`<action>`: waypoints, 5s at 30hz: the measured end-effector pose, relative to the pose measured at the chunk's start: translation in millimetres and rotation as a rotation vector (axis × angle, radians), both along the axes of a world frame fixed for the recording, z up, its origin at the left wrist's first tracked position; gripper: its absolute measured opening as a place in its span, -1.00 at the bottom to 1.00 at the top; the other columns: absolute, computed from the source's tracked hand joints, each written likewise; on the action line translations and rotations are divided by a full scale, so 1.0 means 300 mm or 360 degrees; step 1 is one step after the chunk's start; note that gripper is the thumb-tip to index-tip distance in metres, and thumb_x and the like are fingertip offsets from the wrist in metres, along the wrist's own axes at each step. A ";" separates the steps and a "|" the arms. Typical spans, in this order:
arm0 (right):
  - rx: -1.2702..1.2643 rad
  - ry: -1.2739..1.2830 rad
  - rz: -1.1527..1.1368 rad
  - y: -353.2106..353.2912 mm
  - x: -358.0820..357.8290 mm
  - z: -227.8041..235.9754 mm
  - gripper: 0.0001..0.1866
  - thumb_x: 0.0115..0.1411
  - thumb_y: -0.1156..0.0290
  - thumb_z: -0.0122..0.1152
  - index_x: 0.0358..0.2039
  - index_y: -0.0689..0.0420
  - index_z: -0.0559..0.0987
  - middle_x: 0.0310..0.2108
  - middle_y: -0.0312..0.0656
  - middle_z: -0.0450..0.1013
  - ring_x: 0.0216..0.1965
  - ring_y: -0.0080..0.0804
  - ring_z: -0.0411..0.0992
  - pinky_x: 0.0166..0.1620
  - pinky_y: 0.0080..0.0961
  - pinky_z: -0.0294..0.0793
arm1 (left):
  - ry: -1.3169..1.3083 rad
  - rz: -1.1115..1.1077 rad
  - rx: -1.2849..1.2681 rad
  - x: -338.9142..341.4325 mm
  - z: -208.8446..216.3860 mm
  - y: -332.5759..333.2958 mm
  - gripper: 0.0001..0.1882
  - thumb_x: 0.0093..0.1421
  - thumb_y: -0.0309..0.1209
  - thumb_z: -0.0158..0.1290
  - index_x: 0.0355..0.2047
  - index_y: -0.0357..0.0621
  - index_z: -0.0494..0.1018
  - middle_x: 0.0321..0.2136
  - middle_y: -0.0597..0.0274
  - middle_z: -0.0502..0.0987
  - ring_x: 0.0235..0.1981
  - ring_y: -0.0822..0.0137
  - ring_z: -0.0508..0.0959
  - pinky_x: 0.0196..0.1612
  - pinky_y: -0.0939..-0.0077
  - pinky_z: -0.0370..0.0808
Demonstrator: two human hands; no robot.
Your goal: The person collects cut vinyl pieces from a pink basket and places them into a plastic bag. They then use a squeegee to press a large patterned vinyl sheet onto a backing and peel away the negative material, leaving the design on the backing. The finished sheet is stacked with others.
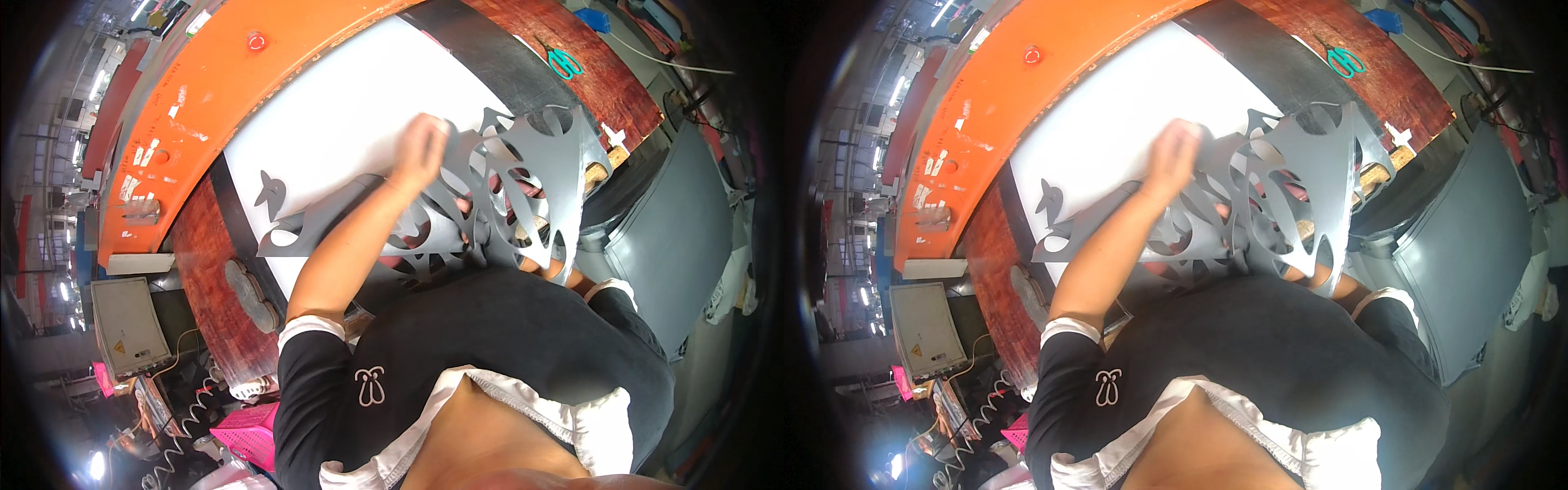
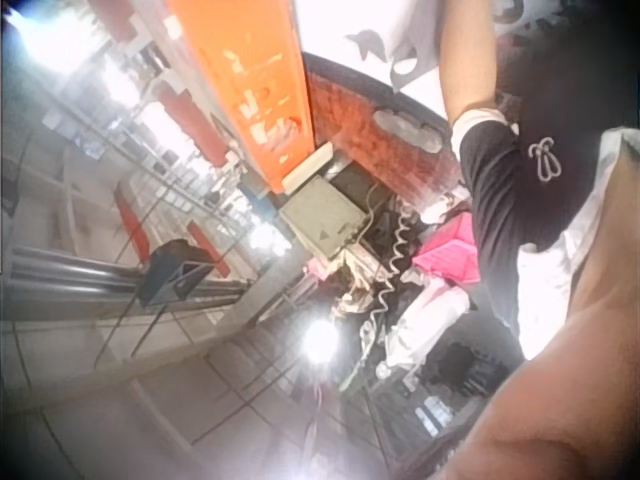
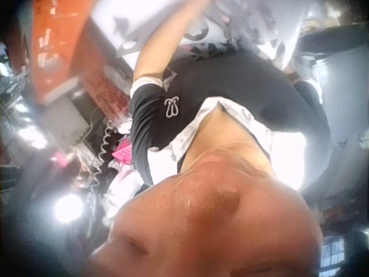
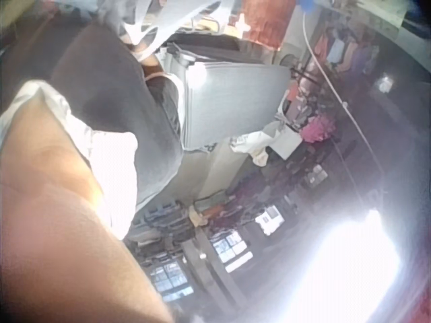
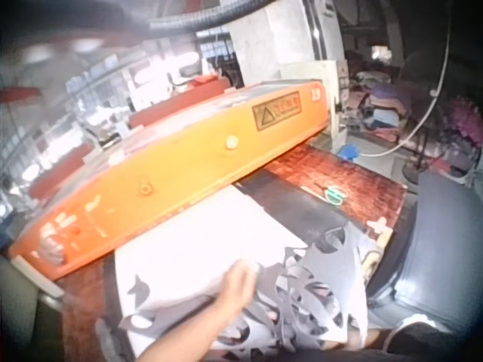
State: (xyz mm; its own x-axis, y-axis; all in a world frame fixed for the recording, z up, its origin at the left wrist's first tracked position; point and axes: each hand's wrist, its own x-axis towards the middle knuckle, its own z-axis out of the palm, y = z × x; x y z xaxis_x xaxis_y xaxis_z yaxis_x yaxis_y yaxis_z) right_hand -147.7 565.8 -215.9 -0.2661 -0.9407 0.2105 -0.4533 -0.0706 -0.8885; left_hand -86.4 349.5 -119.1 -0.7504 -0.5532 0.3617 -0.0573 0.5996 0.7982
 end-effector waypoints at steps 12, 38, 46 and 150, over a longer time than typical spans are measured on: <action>-0.0145 -0.0607 -0.0044 -0.055 -0.037 -0.069 -0.73 0.07 0.48 -0.01 -0.18 0.11 0.45 -0.17 -0.31 0.43 -0.06 -0.37 0.28 0.06 -0.40 0.20 | 0.0443 0.0585 0.1128 0.412 0.297 -0.313 -0.77 0.29 -0.32 -0.23 -0.16 -0.20 0.30 -0.37 0.18 0.40 -0.43 0.22 0.49 -0.29 0.17 0.48; -0.0369 -0.1949 0.0330 -0.131 -0.053 0.121 -0.45 0.05 0.32 0.15 0.03 0.20 0.24 -0.07 -0.19 0.32 -0.03 -0.31 0.33 0.05 -0.36 0.28 | -0.1195 -0.0143 -0.0940 0.294 -0.023 -0.073 -0.71 0.07 -0.36 0.02 -0.15 0.01 0.39 -0.33 0.16 0.39 -0.23 0.10 0.43 -0.23 0.25 0.39; -0.0120 -0.1903 0.0030 -0.356 0.059 0.055 -0.71 0.19 0.23 0.04 -0.18 0.15 0.35 -0.28 -0.25 0.36 -0.17 -0.42 0.34 -0.02 -0.51 0.31 | -0.0232 -0.0060 -0.0516 0.279 -0.033 0.060 -0.91 0.03 -0.57 0.03 -0.41 -0.19 0.42 -0.50 0.14 0.40 -0.50 0.16 0.44 -0.42 0.46 0.38; 0.0143 -0.1728 -0.0570 -0.267 -0.143 0.037 -0.76 0.06 0.35 0.06 -0.69 0.15 0.44 -0.68 -0.23 0.36 -0.59 -0.48 0.31 -0.48 -0.62 0.30 | -0.1880 -0.0947 -0.0666 0.125 0.212 -0.045 -0.52 -0.05 -0.45 0.13 -0.13 -0.33 0.23 -0.31 -0.19 0.46 -0.20 -0.05 0.47 -0.17 0.21 0.40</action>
